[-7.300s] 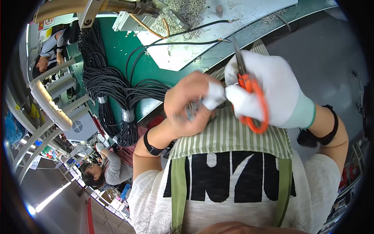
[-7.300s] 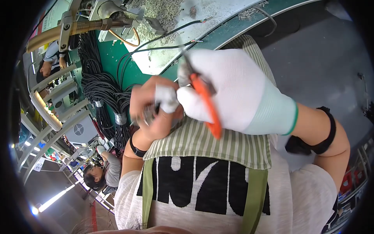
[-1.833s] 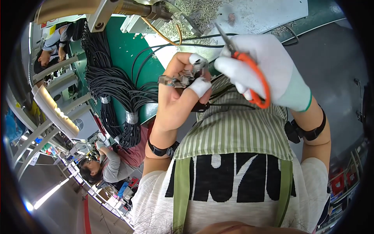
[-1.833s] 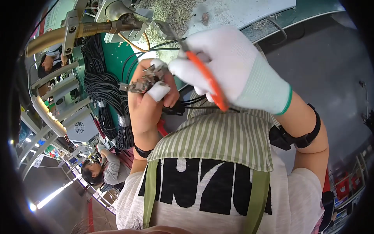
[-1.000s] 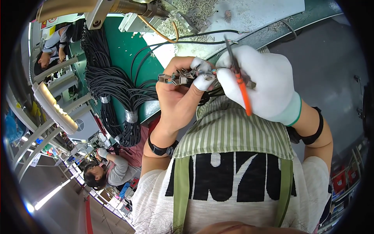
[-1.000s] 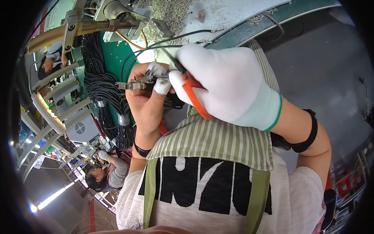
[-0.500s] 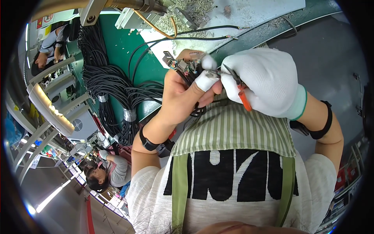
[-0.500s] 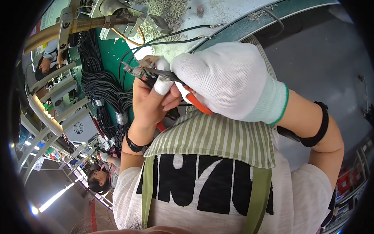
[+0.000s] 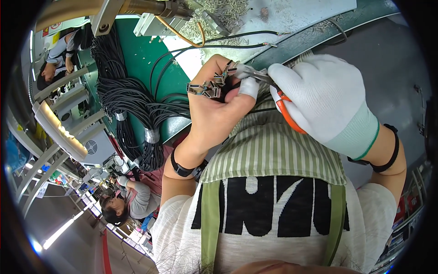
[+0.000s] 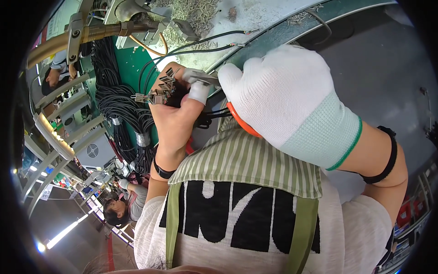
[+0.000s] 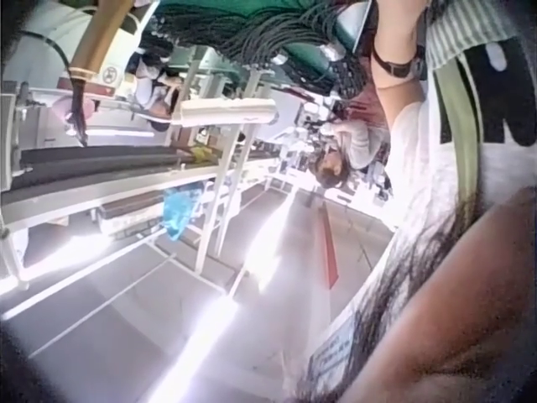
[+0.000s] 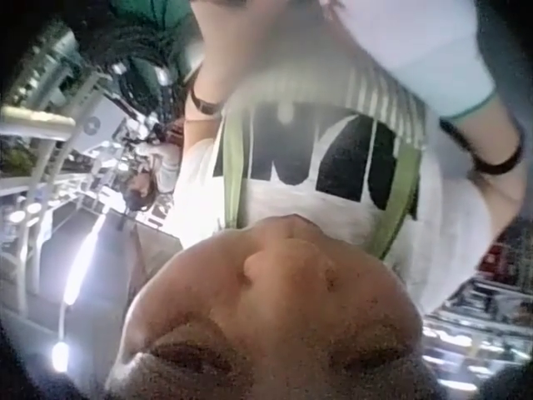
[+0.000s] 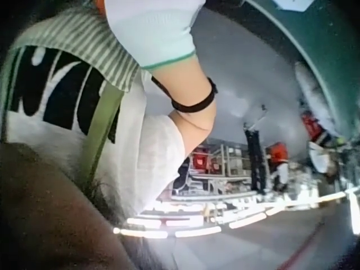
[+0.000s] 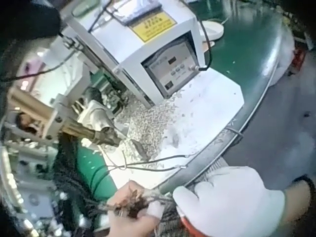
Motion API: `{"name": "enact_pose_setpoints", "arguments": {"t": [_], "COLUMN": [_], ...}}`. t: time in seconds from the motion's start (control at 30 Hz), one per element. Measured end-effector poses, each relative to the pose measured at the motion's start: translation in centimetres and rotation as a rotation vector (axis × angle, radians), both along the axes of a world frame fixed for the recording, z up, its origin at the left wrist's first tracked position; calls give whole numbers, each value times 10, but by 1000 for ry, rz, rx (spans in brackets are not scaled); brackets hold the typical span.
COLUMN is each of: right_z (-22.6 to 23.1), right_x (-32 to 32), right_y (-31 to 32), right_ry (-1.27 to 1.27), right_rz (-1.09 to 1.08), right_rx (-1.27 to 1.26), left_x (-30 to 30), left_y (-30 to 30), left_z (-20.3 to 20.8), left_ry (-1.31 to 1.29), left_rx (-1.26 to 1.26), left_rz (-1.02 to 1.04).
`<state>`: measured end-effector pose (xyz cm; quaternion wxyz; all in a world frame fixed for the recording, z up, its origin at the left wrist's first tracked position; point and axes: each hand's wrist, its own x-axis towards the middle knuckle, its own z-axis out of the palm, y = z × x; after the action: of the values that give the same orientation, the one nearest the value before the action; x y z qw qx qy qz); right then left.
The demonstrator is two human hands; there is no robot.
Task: The person processes a bundle of cables by picking up a cable, trimming the wire ends with shears, and inserting the cable into a soldering machine. After the machine cycles, the person removes the cable and places it onto a growing pile on the workbench.
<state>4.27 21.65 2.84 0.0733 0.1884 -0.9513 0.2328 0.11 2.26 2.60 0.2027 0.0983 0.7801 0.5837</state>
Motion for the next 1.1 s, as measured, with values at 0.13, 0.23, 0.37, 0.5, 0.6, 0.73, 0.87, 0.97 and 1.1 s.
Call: {"name": "enact_pose_setpoints", "arguments": {"t": [0.13, 0.23, 0.37, 0.5, 0.6, 0.73, 0.87, 0.97, 1.1], "right_z": [-3, -10, -21, -23, -21, -19, -17, -18, -34], "right_x": [0, -2, -2, -1, -2, -4, -7, -13, -9], "right_y": [-3, -12, -24, -25, -23, -22, -15, -14, -18], "right_ry": [-259, -305, -176, -126, -104, 79, -124, -678, -444], "right_rz": [30, 26, -20, -31, -15, -131, -46, 34, 145], "right_rx": [-319, -546, -663, -660, -609, -341, -380, -863, -771], "left_x": [7, 9, 1, 6, 1, 1, -1, -5, -10], "left_y": [10, 6, -10, 1, 1, -3, 1, -5, -21], "left_z": [-3, -18, -19, -13, -5, -13, -6, -8, -27], "left_ry": [-17, 267, 621, 72, 51, 292, 6, -349, -640], "left_rx": [175, 262, -33, 338, 200, 28, 82, 312, 679], "left_rz": [202, 142, -123, 156, 145, 65, 113, 146, 133]}}
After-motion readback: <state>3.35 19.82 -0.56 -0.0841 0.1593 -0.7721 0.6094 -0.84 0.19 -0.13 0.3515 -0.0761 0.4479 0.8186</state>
